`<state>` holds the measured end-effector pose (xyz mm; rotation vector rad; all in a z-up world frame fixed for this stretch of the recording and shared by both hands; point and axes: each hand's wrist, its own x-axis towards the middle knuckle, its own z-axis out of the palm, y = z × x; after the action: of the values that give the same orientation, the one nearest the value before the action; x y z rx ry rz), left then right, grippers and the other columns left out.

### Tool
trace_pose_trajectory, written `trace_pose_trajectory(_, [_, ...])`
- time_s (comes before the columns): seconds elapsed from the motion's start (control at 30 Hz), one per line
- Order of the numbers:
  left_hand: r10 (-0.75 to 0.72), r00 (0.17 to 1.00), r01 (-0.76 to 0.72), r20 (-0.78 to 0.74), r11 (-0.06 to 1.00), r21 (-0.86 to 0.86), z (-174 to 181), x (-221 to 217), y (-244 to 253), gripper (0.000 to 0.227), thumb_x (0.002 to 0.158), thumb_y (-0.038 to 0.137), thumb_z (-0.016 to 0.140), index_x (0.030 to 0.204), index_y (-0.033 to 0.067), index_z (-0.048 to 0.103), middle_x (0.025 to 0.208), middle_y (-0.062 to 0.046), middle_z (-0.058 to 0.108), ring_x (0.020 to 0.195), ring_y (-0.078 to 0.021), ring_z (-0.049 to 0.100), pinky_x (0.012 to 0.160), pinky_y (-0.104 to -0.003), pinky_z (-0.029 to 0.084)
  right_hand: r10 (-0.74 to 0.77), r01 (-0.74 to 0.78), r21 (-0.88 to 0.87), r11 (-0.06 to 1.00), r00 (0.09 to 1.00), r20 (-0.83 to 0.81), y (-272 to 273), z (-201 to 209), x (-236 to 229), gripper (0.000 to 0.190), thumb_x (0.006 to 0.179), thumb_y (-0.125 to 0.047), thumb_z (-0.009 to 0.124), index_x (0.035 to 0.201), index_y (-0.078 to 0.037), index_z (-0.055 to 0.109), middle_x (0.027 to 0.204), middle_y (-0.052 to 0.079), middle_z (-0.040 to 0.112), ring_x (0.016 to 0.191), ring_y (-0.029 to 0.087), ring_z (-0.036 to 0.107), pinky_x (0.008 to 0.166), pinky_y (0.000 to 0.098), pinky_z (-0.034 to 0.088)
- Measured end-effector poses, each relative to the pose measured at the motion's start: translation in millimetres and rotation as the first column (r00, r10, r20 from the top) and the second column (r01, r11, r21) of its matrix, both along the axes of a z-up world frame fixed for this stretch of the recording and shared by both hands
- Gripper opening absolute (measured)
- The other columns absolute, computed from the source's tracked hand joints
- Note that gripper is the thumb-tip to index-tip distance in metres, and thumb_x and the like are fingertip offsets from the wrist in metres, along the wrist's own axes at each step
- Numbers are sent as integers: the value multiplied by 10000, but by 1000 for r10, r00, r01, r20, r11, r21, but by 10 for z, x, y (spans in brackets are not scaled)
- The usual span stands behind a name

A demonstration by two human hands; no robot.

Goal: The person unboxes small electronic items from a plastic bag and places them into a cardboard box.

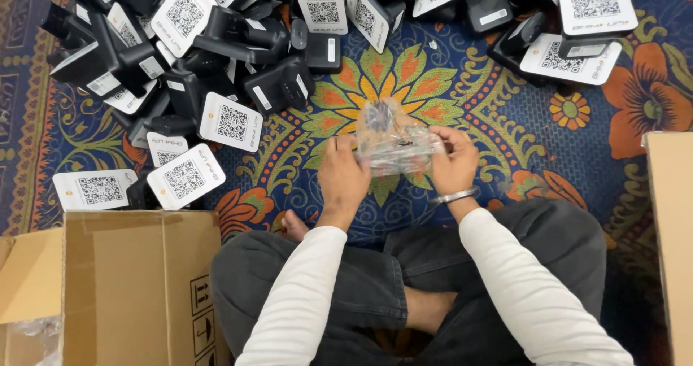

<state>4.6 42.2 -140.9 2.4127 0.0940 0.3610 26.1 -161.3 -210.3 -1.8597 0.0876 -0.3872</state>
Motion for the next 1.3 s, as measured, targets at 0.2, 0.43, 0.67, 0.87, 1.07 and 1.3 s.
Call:
trace_pose_trajectory(0.2, [-171, 980, 116, 101, 906, 408, 106, -50, -183, 349, 751, 172, 771, 1037, 68, 602, 1001, -146, 605, 969, -364, 593, 792, -486, 465, 20, -24, -112, 993, 999, -37, 111, 162, -150, 142, 872, -90, 804, 859, -55, 667, 668, 33, 584, 603, 127, 555, 572, 281, 442])
trace_pose_trajectory(0.43, [-50, 997, 18, 63, 904, 426, 108, -19, -16, 259, 754, 157, 735, 980, 129, 611, 983, -69, 611, 944, -286, 634, 827, -461, 470, -48, 65, -494, 867, 998, 46, 36, 194, -77, 336, 669, -90, 865, 805, -46, 560, 758, 90, 582, 650, 257, 592, 593, 369, 454])
trace_pose_trajectory(0.67, [-211, 969, 183, 130, 963, 200, -101, -90, -141, 261, 860, 200, 724, 1101, 109, 678, 882, -110, 664, 809, -352, 664, 735, -466, 499, -55, 54, 122, 991, 999, 1, -30, -161, -40, 139, 945, -149, 725, 988, -66, 623, 873, 41, 680, 803, 121, 624, 739, 280, 513])
trace_pose_trajectory(0.87, [-216, 972, 233, 91, 842, -487, -539, 5, -186, 184, 935, 113, 606, 1077, 72, 716, 901, -105, 750, 828, -242, 706, 758, -358, 540, -169, 161, -141, 977, 984, -48, 20, 62, -3, 213, 854, -142, 796, 857, -40, 609, 698, 10, 639, 623, 110, 602, 599, 305, 488])
trace_pose_trajectory(1.07, [-346, 900, 61, -266, 703, -708, -158, 32, -133, 140, 820, 116, 707, 891, 7, 657, 760, -101, 670, 703, -167, 617, 675, -331, 495, -167, 155, -168, 974, 984, -57, 27, 46, -46, 213, 908, -148, 757, 871, -36, 580, 660, 68, 589, 579, 176, 544, 569, 336, 452])
trace_pose_trajectory(1.3, [-141, 990, 139, 10, 983, 121, 260, -67, -76, 273, 766, 201, 774, 962, 83, 625, 903, -130, 696, 825, -379, 690, 681, -496, 536, -34, 49, -332, 942, 998, 50, 89, 146, -100, 176, 938, -142, 727, 918, -41, 584, 695, 125, 625, 616, 247, 629, 590, 378, 481])
